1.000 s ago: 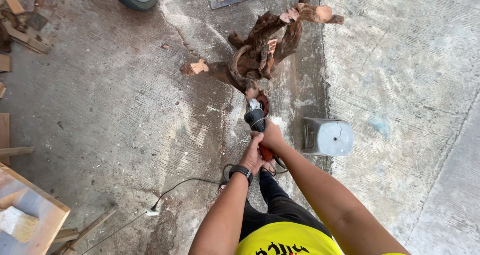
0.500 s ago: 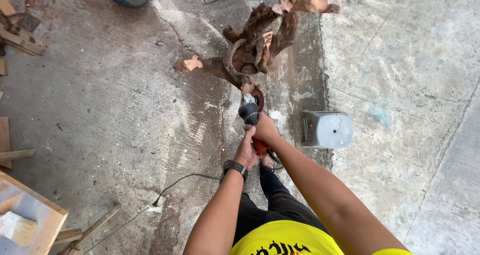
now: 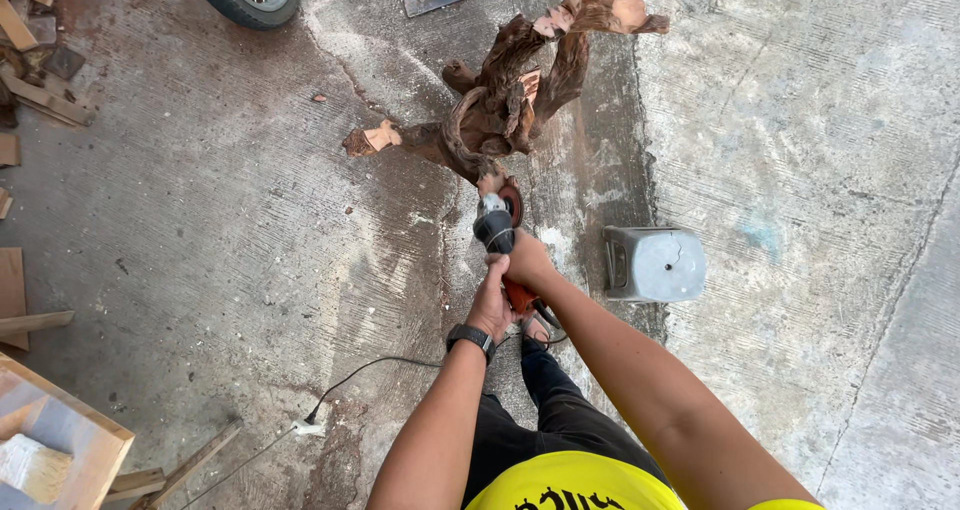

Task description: The person uses an angle grinder to smooth and shape a large, irregular piece of wood resting on the concrete floor. They hold the tool with both hands and move it along the wood's surface, generating dust as they work.

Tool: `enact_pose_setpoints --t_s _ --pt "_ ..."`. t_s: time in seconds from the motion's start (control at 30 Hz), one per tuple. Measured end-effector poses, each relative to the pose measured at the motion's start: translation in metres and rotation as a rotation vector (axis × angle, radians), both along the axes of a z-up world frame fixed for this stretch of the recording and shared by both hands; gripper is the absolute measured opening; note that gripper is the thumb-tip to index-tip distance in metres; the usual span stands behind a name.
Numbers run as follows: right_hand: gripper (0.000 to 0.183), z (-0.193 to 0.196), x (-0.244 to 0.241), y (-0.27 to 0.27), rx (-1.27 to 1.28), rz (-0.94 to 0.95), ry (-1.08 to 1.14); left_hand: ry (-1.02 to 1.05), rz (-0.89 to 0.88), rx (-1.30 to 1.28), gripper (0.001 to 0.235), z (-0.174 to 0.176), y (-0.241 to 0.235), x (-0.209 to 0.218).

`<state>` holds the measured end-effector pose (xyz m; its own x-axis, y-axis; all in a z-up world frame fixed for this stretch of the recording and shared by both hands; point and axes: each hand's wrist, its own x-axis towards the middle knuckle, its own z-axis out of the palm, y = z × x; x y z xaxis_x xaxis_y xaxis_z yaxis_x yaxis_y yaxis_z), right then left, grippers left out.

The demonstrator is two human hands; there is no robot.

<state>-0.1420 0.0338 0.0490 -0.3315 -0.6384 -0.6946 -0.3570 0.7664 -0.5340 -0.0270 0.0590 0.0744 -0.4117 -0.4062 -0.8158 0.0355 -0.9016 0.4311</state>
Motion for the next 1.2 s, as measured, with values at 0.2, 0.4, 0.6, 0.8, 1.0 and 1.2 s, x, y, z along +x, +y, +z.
enact_pose_setpoints --t_s 0.2,0.4,0.6,0.8,1.0,1.2 --pt "0.072 0.050 -0.008 0.008 -0.011 -0.114 -0.008 -0.024 -0.059 -0.149 0.061 0.010 -0.008 -0.004" --pt "0.068 0.012 0.000 0.005 0.055 0.023 0.016 -0.033 -0.004 -0.006 0.074 0.009 0.006 0.008" --pt "0.072 0.039 -0.010 -0.002 -0.040 -0.140 -0.031 -0.061 -0.054 -0.117 0.068 0.016 -0.015 -0.003" --pt "0.071 0.048 0.004 0.018 0.053 0.042 0.001 -0.016 -0.017 -0.010 0.078 0.013 0.016 0.011" --pt "0.065 0.011 0.001 -0.007 -0.035 -0.046 -0.039 -0.014 -0.066 -0.068 0.085 0.004 -0.015 0.005" --pt "0.078 0.039 -0.014 -0.003 0.012 -0.035 -0.005 -0.001 -0.089 -0.110 0.076 0.019 -0.011 -0.010"
